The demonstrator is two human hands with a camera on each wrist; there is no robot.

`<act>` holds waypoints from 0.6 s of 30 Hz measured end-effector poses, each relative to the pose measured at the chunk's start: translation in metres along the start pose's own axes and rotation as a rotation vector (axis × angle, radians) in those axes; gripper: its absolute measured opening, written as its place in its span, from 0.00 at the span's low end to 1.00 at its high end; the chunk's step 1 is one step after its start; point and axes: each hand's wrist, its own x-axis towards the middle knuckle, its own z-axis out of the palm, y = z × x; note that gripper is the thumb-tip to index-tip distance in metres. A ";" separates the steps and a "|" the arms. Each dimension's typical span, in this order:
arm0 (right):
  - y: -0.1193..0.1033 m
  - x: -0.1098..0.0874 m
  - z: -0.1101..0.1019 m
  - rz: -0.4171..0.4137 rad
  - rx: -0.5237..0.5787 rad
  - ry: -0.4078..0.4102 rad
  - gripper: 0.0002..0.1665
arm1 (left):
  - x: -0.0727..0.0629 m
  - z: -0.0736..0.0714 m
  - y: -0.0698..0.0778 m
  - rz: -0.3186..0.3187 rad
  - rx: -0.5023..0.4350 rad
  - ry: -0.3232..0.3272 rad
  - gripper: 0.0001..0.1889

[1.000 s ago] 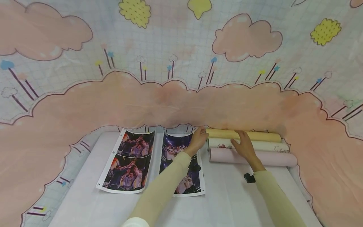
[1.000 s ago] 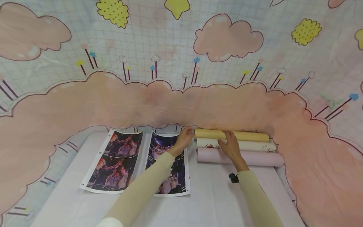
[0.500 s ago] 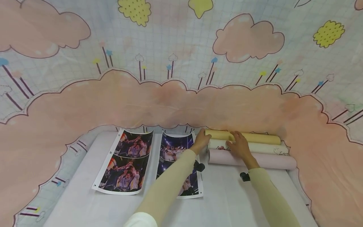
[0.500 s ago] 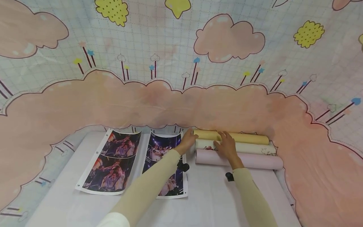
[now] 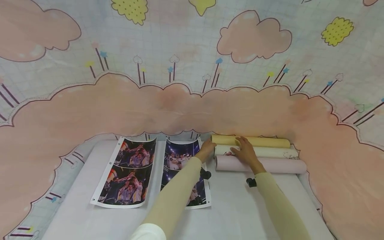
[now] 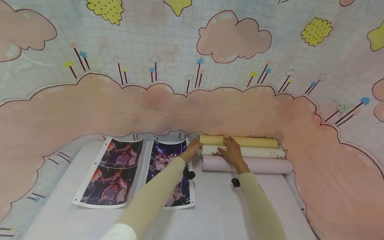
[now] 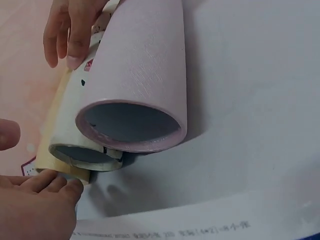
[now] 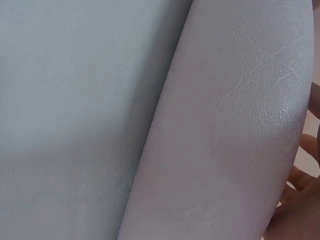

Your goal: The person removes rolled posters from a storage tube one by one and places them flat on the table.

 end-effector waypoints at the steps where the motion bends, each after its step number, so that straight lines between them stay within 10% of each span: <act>1: -0.002 0.002 0.002 0.002 0.001 -0.002 0.42 | 0.001 -0.003 -0.001 0.003 -0.009 0.014 0.22; 14: -0.003 0.005 0.002 -0.017 0.008 0.058 0.47 | -0.005 -0.003 0.010 0.062 -0.132 -0.011 0.34; 18: -0.001 0.006 0.001 -0.042 -0.016 0.090 0.47 | 0.013 -0.003 -0.001 0.130 -0.185 -0.044 0.33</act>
